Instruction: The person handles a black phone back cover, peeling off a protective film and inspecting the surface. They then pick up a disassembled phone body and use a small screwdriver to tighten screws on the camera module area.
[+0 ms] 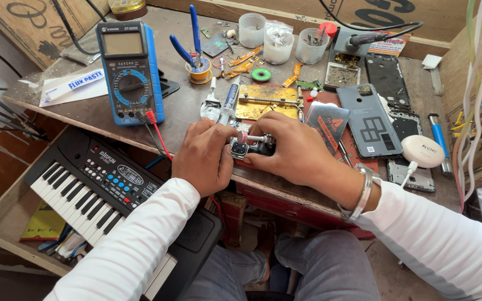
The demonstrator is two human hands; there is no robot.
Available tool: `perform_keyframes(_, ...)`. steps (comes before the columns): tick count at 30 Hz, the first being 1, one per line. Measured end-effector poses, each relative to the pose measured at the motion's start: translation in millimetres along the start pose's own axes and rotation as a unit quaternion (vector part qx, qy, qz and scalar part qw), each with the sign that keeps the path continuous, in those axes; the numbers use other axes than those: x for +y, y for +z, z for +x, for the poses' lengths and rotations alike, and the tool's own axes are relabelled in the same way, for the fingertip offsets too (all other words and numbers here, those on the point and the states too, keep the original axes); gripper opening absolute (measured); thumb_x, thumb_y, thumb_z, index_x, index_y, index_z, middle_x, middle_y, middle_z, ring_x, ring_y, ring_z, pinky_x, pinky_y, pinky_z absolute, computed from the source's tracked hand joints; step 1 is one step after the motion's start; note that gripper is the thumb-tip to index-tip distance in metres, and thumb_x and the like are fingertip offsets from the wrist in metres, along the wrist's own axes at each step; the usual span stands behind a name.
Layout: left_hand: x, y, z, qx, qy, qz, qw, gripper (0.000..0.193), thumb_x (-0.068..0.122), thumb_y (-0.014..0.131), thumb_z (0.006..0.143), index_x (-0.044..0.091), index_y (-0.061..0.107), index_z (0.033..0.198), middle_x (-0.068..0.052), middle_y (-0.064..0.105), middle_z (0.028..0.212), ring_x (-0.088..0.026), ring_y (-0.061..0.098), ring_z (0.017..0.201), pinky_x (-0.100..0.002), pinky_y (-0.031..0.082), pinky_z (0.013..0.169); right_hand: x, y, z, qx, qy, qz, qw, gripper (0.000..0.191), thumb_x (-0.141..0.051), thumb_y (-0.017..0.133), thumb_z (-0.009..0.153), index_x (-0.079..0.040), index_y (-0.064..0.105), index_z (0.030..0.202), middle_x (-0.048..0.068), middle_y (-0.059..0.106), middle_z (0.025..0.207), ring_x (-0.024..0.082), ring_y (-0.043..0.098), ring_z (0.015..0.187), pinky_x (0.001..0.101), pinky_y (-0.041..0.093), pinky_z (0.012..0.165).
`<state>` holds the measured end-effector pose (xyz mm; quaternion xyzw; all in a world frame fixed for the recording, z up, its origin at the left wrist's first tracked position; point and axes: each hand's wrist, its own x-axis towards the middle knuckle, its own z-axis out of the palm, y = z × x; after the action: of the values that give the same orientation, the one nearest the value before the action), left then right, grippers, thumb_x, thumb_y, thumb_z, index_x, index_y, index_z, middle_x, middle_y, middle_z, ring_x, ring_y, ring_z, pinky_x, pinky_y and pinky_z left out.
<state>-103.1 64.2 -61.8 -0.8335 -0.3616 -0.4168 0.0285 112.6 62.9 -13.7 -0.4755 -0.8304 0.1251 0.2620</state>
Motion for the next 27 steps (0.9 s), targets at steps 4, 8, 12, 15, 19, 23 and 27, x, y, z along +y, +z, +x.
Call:
perform_keyframes(4, 0, 1, -1, 0.000, 0.000, 0.005, 1.000, 0.031, 0.003, 0.061, 0.087, 0.009, 0.055, 0.117, -0.013, 0.068, 0.099, -0.039, 0.058, 0.110, -0.050, 0.046, 0.097, -6, 2, -2, 0.015, 0.011, -0.025, 1.000, 0.038, -0.045, 0.084, 0.075, -0.014, 0.075, 0.096, 0.003, 0.071, 0.104, 0.029, 0.070, 0.092, 0.0430, 0.055, 0.073)
perform_keyframes(8, 1, 2, -1, 0.004, 0.000, 0.006, 1.000, 0.032, 0.003, 0.061, 0.087, 0.009, 0.055, 0.118, -0.014, 0.068, 0.099, -0.041, 0.058, 0.111, -0.050, 0.045, 0.097, -4, 3, -1, 0.030, -0.007, -0.020, 0.999, 0.037, -0.042, 0.084, 0.076, -0.013, 0.076, 0.098, 0.004, 0.071, 0.100, 0.030, 0.070, 0.091, 0.0431, 0.055, 0.072)
perform_keyframes(12, 0, 1, 0, -0.006, -0.010, -0.011, 1.000, 0.034, 0.002, 0.060, 0.087, 0.010, 0.056, 0.119, -0.013, 0.068, 0.097, -0.039, 0.059, 0.110, -0.050, 0.046, 0.099, 9, -5, 3, 0.005, -0.057, 0.045, 0.997, 0.036, -0.035, 0.084, 0.076, -0.011, 0.075, 0.101, 0.005, 0.071, 0.100, 0.028, 0.071, 0.094, 0.0403, 0.057, 0.079)
perform_keyframes(15, 0, 2, -1, 0.011, 0.001, 0.008, 1.000, 0.034, 0.002, 0.061, 0.086, 0.010, 0.056, 0.119, -0.014, 0.068, 0.097, -0.042, 0.058, 0.112, -0.051, 0.046, 0.100, 10, -5, 3, 0.013, -0.077, 0.049, 0.996, 0.041, -0.037, 0.084, 0.075, -0.010, 0.074, 0.104, 0.006, 0.071, 0.103, 0.029, 0.071, 0.096, 0.0401, 0.057, 0.082)
perform_keyframes(19, -2, 2, -2, 0.004, 0.002, 0.001, 1.000, 0.033, 0.002, 0.061, 0.087, 0.009, 0.056, 0.118, -0.014, 0.068, 0.098, -0.042, 0.058, 0.112, -0.051, 0.045, 0.100, -2, 1, 1, 0.024, -0.017, -0.005, 1.000, 0.044, -0.045, 0.085, 0.073, -0.012, 0.075, 0.101, 0.007, 0.070, 0.102, 0.032, 0.069, 0.094, 0.0428, 0.055, 0.075)
perform_keyframes(23, -2, 3, -1, 0.006, 0.006, 0.001, 1.000, 0.032, 0.002, 0.061, 0.086, 0.008, 0.054, 0.117, -0.014, 0.068, 0.098, -0.041, 0.058, 0.111, -0.051, 0.045, 0.100, -11, 4, 0, 0.018, 0.013, -0.066, 0.998, 0.043, -0.049, 0.082, 0.077, -0.012, 0.074, 0.097, 0.007, 0.068, 0.103, 0.033, 0.069, 0.089, 0.0462, 0.054, 0.071)
perform_keyframes(27, -1, 2, 0, 0.007, 0.004, 0.000, 1.000, 0.031, 0.002, 0.061, 0.086, 0.010, 0.055, 0.115, -0.013, 0.068, 0.098, -0.039, 0.059, 0.109, -0.050, 0.046, 0.098, -8, 4, 1, 0.038, -0.002, -0.019, 0.999, 0.032, -0.041, 0.076, 0.086, -0.011, 0.074, 0.095, 0.007, 0.070, 0.096, 0.031, 0.070, 0.086, 0.0437, 0.054, 0.070)
